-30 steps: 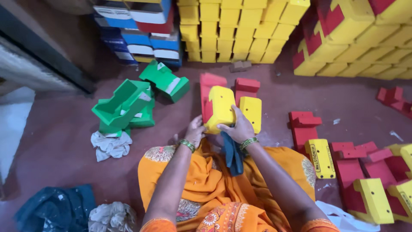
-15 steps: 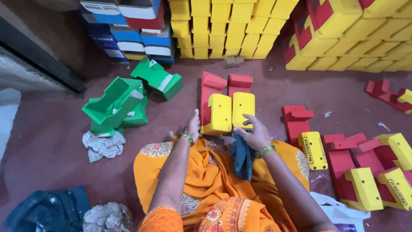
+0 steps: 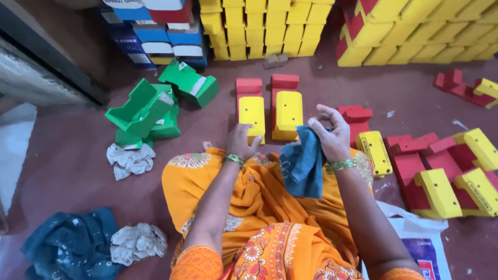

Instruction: The person sits on the floor and wipes painted wooden toy blocks one at a time with a blue cloth, turning each block to clean its sides, then sets the wiped blocks aside and reaches for the next one.

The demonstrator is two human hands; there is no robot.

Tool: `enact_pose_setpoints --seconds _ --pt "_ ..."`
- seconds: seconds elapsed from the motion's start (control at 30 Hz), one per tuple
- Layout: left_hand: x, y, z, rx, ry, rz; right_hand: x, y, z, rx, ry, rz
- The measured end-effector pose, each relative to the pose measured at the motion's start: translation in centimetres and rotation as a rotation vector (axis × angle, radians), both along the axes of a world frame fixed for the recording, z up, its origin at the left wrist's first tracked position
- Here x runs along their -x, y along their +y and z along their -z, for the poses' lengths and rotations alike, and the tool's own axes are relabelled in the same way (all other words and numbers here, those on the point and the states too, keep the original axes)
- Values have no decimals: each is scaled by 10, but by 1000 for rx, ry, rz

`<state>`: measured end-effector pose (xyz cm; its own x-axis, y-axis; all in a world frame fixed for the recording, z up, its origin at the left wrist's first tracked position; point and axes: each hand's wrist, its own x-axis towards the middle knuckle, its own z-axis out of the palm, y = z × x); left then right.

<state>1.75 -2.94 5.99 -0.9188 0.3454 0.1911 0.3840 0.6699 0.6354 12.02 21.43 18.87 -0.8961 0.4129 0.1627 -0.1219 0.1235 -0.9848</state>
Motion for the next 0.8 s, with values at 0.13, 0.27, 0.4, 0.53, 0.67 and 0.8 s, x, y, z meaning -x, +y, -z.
enact_pose_setpoints --seconds 0.13,0.27,0.4,0.53,0.67,0.8 --pt "-31 36 -10 399 -187 411 -8 -16 -7 17 56 9" --pt "-33 49 9 661 -455 483 -10 -33 -12 -56 124 -41" --pt "-38 54 37 732 -571 469 -8 -36 -3 -138 85 -38" --pt "-45 73 47 726 -586 430 -4 -20 17 -233 21 21" --pt "-42 75 22 574 -464 313 13 15 29 -221 -48 153" --pt "-21 45 -11 413 -420 247 48 37 34 -319 -17 296"
